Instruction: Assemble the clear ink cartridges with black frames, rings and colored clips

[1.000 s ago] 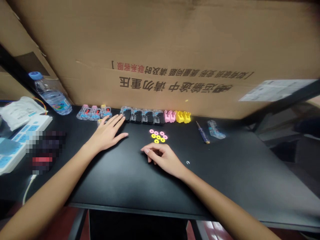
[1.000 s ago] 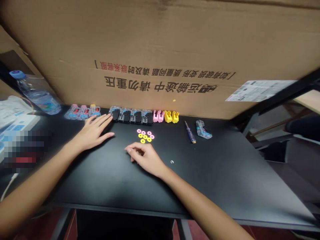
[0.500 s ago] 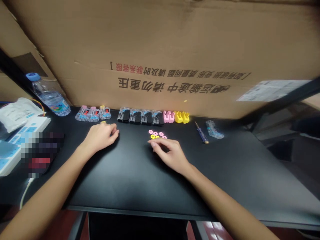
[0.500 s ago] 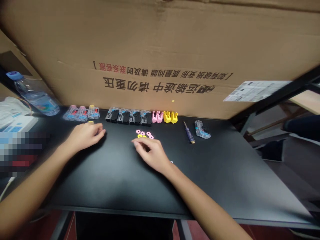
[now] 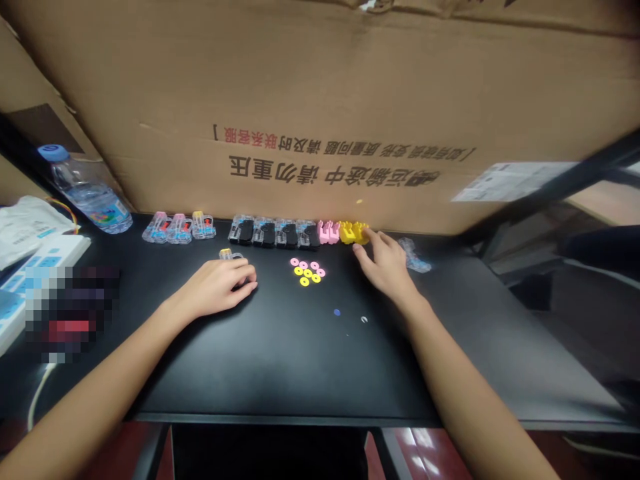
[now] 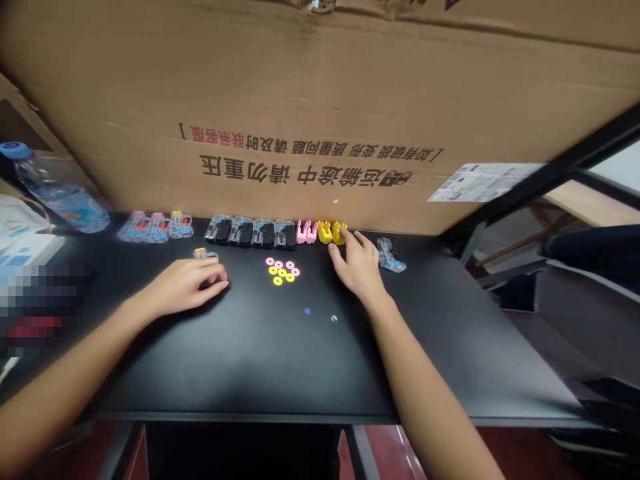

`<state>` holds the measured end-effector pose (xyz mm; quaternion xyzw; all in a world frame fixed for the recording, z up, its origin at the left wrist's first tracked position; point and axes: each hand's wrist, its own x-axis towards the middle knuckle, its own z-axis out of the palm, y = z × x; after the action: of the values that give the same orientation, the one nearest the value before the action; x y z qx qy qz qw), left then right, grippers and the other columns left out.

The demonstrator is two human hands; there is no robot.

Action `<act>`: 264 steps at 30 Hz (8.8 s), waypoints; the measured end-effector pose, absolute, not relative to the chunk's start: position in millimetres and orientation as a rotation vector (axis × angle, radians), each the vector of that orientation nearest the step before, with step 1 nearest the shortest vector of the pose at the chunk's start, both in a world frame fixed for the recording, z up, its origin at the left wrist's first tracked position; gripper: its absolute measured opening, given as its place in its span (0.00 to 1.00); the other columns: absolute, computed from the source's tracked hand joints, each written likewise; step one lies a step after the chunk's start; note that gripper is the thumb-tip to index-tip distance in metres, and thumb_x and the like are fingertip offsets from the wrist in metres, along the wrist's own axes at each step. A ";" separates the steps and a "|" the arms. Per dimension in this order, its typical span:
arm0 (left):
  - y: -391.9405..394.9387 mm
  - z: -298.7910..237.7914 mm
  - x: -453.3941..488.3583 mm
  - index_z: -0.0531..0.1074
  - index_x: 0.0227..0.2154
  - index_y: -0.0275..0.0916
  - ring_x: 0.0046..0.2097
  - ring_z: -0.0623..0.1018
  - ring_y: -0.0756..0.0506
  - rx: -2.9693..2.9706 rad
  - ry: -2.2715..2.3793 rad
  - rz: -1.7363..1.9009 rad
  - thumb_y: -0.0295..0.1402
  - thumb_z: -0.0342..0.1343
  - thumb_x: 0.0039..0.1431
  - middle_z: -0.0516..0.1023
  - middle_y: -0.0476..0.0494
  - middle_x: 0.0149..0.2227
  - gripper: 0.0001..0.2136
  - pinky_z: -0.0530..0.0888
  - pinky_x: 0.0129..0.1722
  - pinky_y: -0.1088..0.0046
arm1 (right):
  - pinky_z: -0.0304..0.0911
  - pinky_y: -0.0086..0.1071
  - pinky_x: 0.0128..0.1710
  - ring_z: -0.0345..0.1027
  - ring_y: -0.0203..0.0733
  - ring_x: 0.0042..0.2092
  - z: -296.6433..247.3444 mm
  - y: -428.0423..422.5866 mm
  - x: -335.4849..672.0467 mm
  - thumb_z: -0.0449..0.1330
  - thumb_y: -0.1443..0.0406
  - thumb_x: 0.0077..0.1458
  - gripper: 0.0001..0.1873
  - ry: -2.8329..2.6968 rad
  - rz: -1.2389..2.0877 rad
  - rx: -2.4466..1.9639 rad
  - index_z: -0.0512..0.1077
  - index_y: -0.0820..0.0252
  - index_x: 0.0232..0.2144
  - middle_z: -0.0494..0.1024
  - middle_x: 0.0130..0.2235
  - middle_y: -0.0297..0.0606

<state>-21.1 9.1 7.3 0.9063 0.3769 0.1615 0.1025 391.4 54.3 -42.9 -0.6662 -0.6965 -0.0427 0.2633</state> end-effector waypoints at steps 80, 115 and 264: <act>-6.7 -7.6 5.7 0.68 0.64 0.43 0.62 0.79 0.37 2.551 0.931 0.654 0.43 0.66 0.65 0.80 0.38 0.62 0.28 0.60 0.72 0.48 | 0.74 0.38 0.36 0.75 0.43 0.35 -18.3 -23.5 250.7 0.67 0.46 0.64 0.19 -1.758 1.040 -1.112 0.79 0.54 0.38 0.82 0.36 0.39; -9.4 1.0 4.8 0.65 0.69 0.42 0.62 0.79 0.35 2.559 0.960 0.746 0.47 0.64 0.66 0.78 0.35 0.63 0.32 0.62 0.71 0.47 | 0.73 0.51 0.51 0.78 0.51 0.45 -16.2 -23.1 258.5 0.66 0.59 0.67 0.05 -2.064 0.652 -1.024 0.78 0.53 0.41 0.83 0.41 0.41; 1.5 -16.4 -0.5 0.52 0.75 0.42 0.51 0.85 0.40 2.050 0.943 0.848 0.35 0.64 0.66 0.85 0.40 0.50 0.40 0.80 0.58 0.57 | 0.77 0.46 0.53 0.83 0.49 0.47 -23.2 -18.2 263.0 0.79 0.51 0.47 0.28 -1.471 1.398 -1.205 0.70 0.55 0.40 0.86 0.45 0.44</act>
<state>-0.5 1.5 -16.4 0.7943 0.3654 0.3285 0.3573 263.0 -18.2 -23.2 -0.4721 -0.5763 0.5477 0.3810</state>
